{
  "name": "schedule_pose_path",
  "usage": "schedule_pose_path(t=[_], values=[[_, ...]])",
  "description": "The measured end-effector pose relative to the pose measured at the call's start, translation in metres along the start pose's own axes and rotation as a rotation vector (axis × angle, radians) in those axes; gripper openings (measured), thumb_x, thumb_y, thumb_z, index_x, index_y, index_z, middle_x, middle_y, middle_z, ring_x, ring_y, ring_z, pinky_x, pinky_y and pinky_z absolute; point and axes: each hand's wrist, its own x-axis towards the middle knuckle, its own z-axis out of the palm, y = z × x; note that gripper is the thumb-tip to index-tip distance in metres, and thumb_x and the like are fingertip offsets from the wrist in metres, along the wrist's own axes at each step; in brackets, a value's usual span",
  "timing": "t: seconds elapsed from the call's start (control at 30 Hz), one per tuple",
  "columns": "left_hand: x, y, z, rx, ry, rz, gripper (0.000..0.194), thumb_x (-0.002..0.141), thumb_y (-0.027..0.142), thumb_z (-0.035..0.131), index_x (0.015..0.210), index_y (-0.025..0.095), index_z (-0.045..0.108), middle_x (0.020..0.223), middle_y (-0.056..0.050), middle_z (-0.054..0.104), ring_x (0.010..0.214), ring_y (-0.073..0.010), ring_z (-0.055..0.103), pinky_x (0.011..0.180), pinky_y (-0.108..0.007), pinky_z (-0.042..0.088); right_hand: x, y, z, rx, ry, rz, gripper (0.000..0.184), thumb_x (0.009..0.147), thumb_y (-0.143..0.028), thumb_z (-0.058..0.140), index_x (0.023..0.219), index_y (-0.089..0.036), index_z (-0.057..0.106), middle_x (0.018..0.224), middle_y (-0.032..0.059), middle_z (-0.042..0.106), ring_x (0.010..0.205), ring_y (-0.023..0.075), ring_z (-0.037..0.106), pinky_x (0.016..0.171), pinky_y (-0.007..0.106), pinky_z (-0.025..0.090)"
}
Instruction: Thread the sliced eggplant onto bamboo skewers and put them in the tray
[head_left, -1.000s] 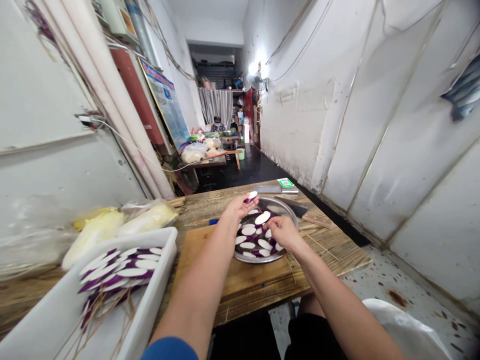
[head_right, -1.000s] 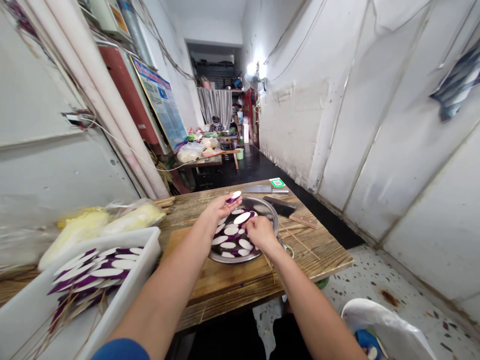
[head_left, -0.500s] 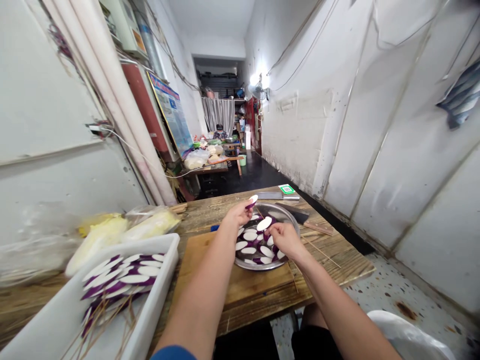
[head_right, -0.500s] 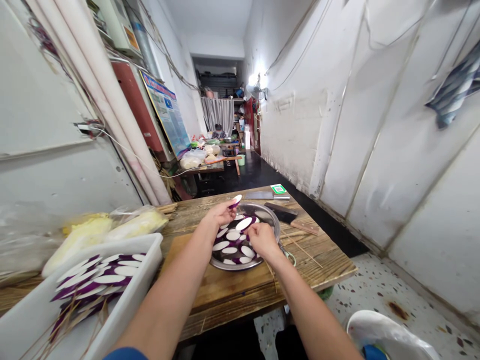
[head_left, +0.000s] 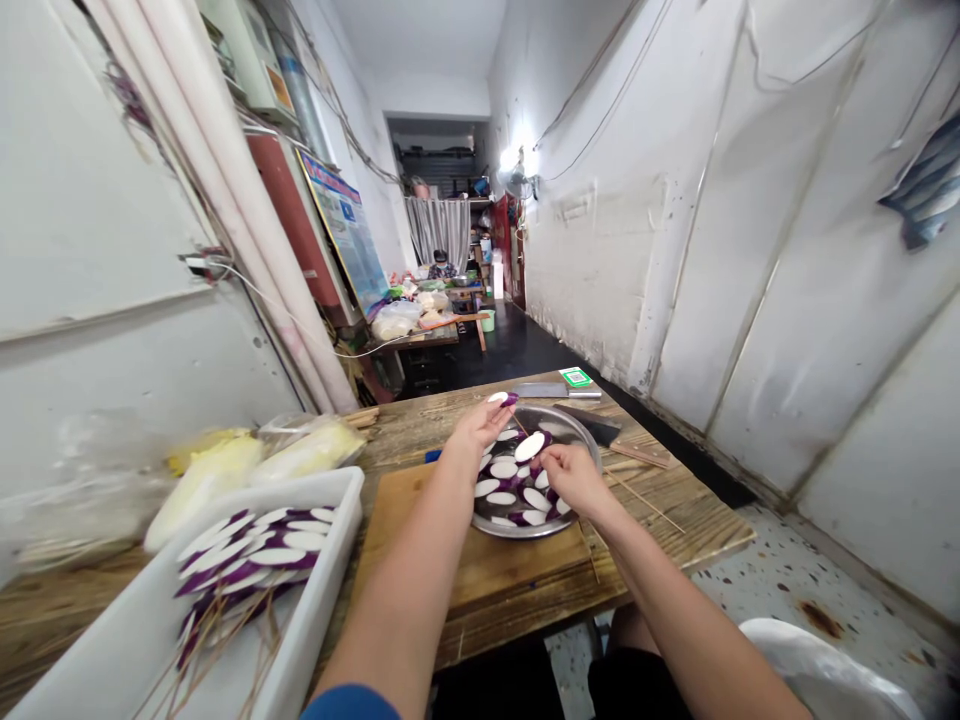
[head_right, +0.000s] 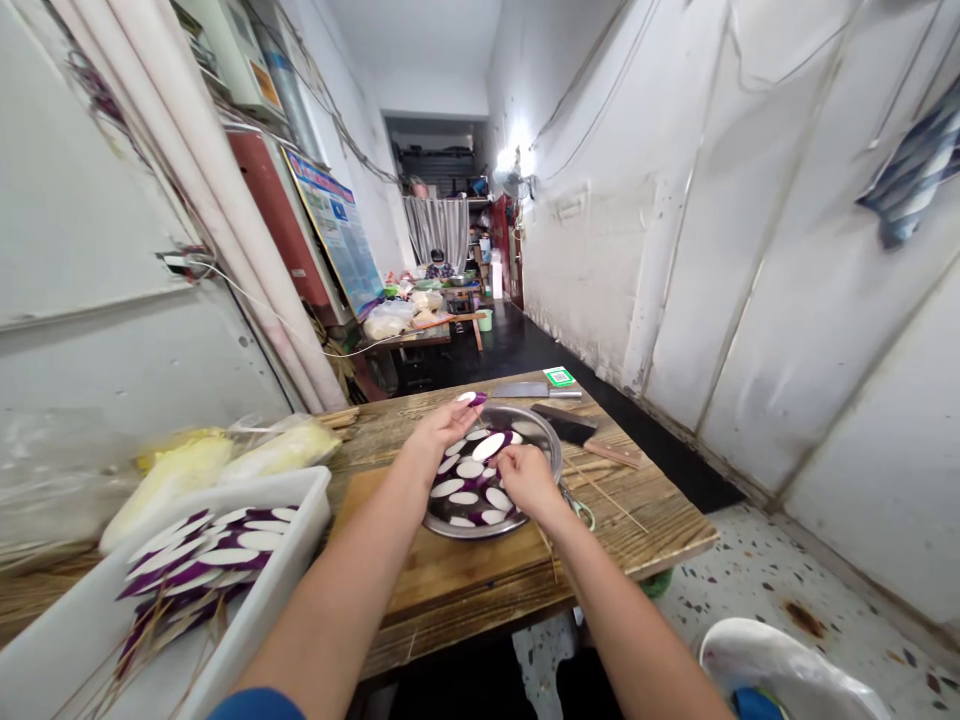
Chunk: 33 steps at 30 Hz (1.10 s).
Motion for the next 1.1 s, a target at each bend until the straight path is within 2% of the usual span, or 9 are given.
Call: schedule_pose_path(t=[0.17,0.3,0.43,0.67,0.77,0.9,1.0,1.1], values=[[-0.001,-0.002,-0.001,0.04,-0.023,-0.073,0.014,0.079,0.001,0.05,0.091,0.006,0.055,0.078,-0.014,0.064,0.073,-0.0191,0.065,0.065,-0.029,0.055,-0.001,0.0,0.0,-0.003,0.039,0.021,0.03,0.074,-0.023,0.039,0.07,-0.013,0.067,0.047,-0.0017,0.051,0.042,0.0082,0.038,0.042,0.019,0.027],[-0.004,-0.002,-0.003,0.112,-0.055,-0.059,0.009,0.078,0.003,0.052,0.085,0.008,0.055,0.078,-0.013,0.064,0.072,-0.0203,0.065,0.068,-0.036,0.055,-0.002,-0.001,0.0,-0.026,0.062,-0.012,0.029,0.076,-0.022,0.039,0.07,-0.013,0.066,0.053,-0.0001,0.056,0.047,0.0092,0.044,0.045,0.019,0.03],[-0.003,-0.003,-0.002,0.104,-0.079,-0.049,0.011,0.08,0.002,0.049,0.085,0.008,0.055,0.077,-0.013,0.064,0.074,-0.0192,0.065,0.067,-0.031,0.055,-0.002,-0.002,-0.001,-0.042,0.071,-0.031,0.028,0.077,-0.021,0.04,0.069,-0.014,0.066,0.056,0.0009,0.059,0.05,0.0105,0.049,0.048,0.019,0.033],[-0.002,-0.004,-0.001,0.096,-0.077,-0.014,0.013,0.079,0.0,0.05,0.085,0.01,0.055,0.074,-0.01,0.064,0.073,-0.0177,0.064,0.067,-0.029,0.054,-0.002,-0.004,-0.001,-0.052,0.061,-0.03,0.028,0.076,-0.02,0.04,0.068,-0.014,0.066,0.057,0.0016,0.06,0.052,0.011,0.05,0.049,0.02,0.033],[-0.005,-0.003,0.0,0.118,-0.073,0.008,0.011,0.078,0.0,0.051,0.082,0.01,0.055,0.071,-0.009,0.063,0.066,-0.0147,0.063,0.059,-0.024,0.053,-0.003,-0.005,-0.001,-0.057,0.062,-0.024,0.028,0.075,-0.019,0.039,0.067,-0.014,0.066,0.055,0.0008,0.058,0.05,0.0104,0.047,0.047,0.019,0.031],[-0.009,0.0,0.002,0.16,-0.045,-0.003,0.008,0.076,0.001,0.053,0.075,0.009,0.054,0.063,-0.007,0.058,0.051,-0.0089,0.055,0.044,-0.015,0.045,-0.003,-0.003,-0.001,-0.029,0.082,0.017,0.028,0.075,-0.022,0.04,0.07,-0.014,0.066,0.05,-0.001,0.053,0.044,0.0096,0.042,0.044,0.02,0.028],[-0.011,-0.001,0.002,0.194,-0.009,0.016,0.011,0.076,0.001,0.053,0.079,0.012,0.053,0.063,-0.003,0.056,0.052,-0.0097,0.055,0.048,-0.02,0.048,-0.003,-0.003,-0.001,-0.015,0.084,0.039,0.029,0.075,-0.023,0.04,0.072,-0.014,0.067,0.047,-0.0021,0.05,0.041,0.0088,0.038,0.042,0.02,0.026],[-0.012,-0.003,0.002,0.185,-0.037,0.075,0.02,0.077,0.001,0.051,0.087,0.017,0.053,0.068,-0.001,0.054,0.058,-0.0106,0.057,0.055,-0.026,0.051,-0.003,-0.003,-0.001,-0.019,0.069,0.021,0.029,0.076,-0.022,0.04,0.071,-0.014,0.067,0.048,-0.0019,0.051,0.041,0.0083,0.037,0.041,0.019,0.025]])
